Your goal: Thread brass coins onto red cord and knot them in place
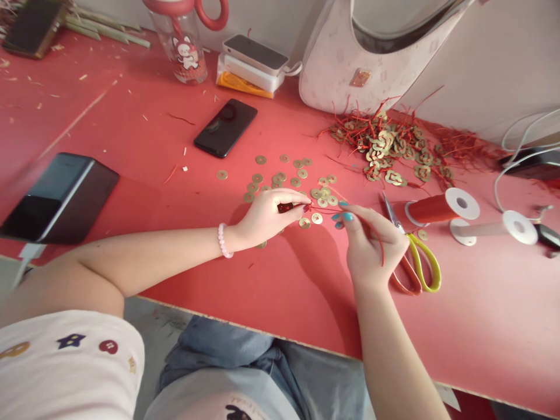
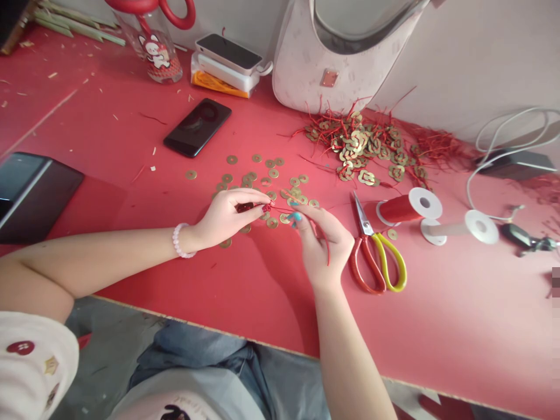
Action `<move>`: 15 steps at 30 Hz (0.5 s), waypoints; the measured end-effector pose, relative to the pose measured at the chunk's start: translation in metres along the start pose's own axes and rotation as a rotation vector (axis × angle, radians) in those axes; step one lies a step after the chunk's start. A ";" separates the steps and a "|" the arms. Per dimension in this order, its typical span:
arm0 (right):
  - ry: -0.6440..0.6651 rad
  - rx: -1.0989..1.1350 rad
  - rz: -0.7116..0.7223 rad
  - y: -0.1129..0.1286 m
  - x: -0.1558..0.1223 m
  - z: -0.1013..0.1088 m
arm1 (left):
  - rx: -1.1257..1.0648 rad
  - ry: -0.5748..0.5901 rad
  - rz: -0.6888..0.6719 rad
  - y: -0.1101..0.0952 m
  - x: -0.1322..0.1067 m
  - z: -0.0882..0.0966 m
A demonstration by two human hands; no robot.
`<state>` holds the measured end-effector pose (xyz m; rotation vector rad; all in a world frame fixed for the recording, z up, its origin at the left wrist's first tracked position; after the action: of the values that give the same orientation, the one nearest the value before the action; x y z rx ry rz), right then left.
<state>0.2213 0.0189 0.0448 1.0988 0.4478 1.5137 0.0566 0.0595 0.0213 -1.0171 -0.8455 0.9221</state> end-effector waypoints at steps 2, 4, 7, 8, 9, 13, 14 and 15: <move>-0.074 0.109 -0.066 -0.007 0.002 0.005 | -0.010 0.000 0.046 0.002 0.000 0.000; -0.144 0.263 -0.101 -0.015 0.004 0.008 | -0.036 0.001 0.073 0.004 0.000 0.000; -0.191 0.451 -0.114 -0.024 0.007 0.012 | -0.071 0.004 0.091 0.006 -0.001 0.000; -0.186 0.483 -0.108 -0.025 0.008 0.013 | -0.073 0.006 0.095 0.007 -0.001 0.000; -0.168 0.501 -0.098 -0.025 0.008 0.013 | -0.067 0.006 0.096 0.008 -0.001 0.000; 0.103 0.395 -0.088 -0.016 0.007 0.002 | -0.014 -0.015 0.043 0.007 0.001 0.001; 0.205 0.323 -0.101 -0.013 0.006 -0.004 | -0.009 -0.017 0.029 0.006 0.001 0.001; 0.307 0.246 -0.114 -0.010 0.004 -0.011 | -0.008 -0.015 0.020 0.006 0.002 0.001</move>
<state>0.2178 0.0285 0.0331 1.0096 0.9134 1.5596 0.0549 0.0629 0.0164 -1.0282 -0.8530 0.9452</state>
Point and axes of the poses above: each hand's wrist, its own x-axis towards the middle knuckle, its own z-axis out of the back of the hand, y = z × x, the point moved 6 cm from there along x, towards the middle knuckle, and after that the axes turned 6 degrees about y, right-handed, at the moved point
